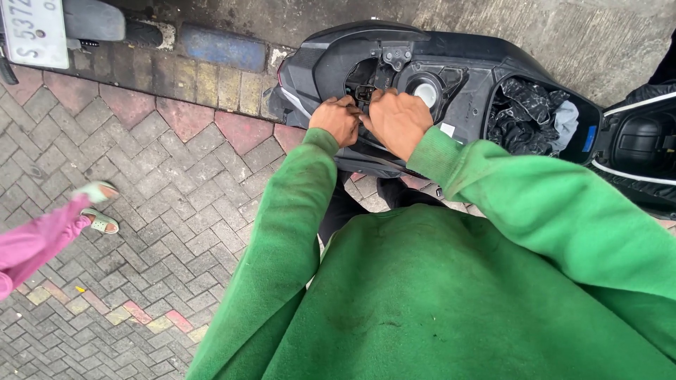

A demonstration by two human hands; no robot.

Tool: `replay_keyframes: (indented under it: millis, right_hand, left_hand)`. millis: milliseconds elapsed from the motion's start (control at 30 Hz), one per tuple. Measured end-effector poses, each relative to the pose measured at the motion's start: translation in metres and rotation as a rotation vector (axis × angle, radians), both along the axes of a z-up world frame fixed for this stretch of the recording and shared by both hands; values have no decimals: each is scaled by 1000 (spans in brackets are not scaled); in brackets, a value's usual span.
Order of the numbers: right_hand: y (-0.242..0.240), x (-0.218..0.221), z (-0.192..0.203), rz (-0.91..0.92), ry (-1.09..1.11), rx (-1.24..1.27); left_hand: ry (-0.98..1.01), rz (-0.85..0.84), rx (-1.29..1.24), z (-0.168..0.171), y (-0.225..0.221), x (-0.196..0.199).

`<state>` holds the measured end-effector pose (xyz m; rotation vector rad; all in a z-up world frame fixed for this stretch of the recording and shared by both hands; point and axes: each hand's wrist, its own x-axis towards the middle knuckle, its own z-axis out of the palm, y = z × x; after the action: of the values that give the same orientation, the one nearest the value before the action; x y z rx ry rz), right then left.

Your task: Removing screws from a motorcycle's body panels using a screwdriver.

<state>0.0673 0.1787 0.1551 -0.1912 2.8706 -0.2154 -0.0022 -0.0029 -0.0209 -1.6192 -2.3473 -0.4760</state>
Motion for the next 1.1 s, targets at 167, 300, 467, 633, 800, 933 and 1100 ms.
replay_keyframes:
  millis: [167,300,467,633,800,933,1100]
  right_hand:
    - [4,-9,49,-62,-228,-287]
    - [2,-6,40,-21,-103,-164]
    - [13,-10,43,-116,-123,-164]
    - [8,-8,88,-92,-268,-391]
    - [-7,-2,101,-236,-272,-209]
    - [-1,-2,72,-272,-199,-104]
    - [5,-1,80,-230,-333,-440]
  left_hand:
    - [-4,7,-6,11,3,0]
    - [-9,16,-12,4,1,2]
    - [-23,18,-24,19,4,1]
    - [78,143,-105,20,4,8]
    - [-40,89,-16,13,2,11]
    - [9,83,3,4,3,-1]
    - [-12,89,-39,21,4,4]
